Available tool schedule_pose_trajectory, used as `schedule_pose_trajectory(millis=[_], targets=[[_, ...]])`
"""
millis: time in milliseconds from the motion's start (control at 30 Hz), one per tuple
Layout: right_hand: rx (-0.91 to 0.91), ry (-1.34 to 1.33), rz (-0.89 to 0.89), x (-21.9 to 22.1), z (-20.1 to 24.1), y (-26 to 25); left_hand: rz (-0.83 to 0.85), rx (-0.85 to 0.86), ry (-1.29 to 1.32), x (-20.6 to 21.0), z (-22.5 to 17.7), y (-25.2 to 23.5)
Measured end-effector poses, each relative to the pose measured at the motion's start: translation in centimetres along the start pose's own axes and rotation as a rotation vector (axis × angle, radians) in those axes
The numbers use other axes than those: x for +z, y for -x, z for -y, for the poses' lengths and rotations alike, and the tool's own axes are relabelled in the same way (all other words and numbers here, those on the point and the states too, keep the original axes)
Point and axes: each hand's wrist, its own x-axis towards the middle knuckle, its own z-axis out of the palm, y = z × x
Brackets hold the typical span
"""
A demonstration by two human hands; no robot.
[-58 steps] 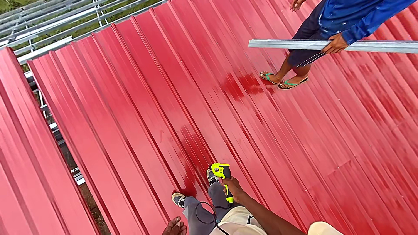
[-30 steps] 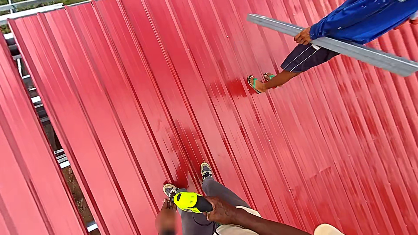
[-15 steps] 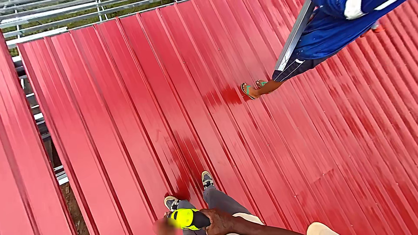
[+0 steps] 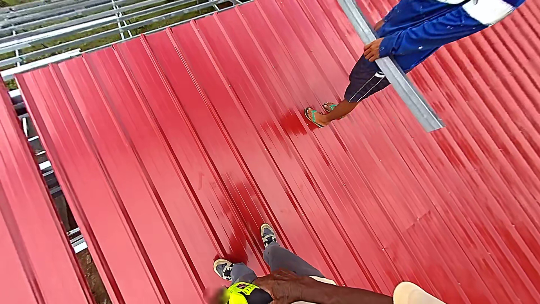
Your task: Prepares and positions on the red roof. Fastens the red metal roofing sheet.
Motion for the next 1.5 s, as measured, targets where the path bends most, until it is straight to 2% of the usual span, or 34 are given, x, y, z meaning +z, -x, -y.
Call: schedule_pose_trajectory(millis=[200,400,500,833,1233,1500], targets=[[-0.001,0.033,-0.019,-0.7,0.0,0.6,0.094,-0.028,0.072,-0.2,0.3,-0.4],[0.087,-0.309,-0.122,-0.3,-0.9,0.6,0.227,0.174,0.279,0.1,1.0,-0.9],[0.097,-0.377,-0.186,-0.4,-0.9,0.5,0.241,0.228,0.284,1.0,0.6,-0.9],[0.041,-0.204,-0.157,-2.5,-0.1,1.5,0.29,0.093,0.181,2.9,-1.2,0.6],[-0.077,0.051,-0.13,-3.9,-0.4,2.5,0.199,0.041,0.004,2.3,-1.3,2.6],[0.054,-0.144,-0.097,-3.9,-1.1,2.2,0.268,0.18,0.227,2.6,1.0,2.4]])
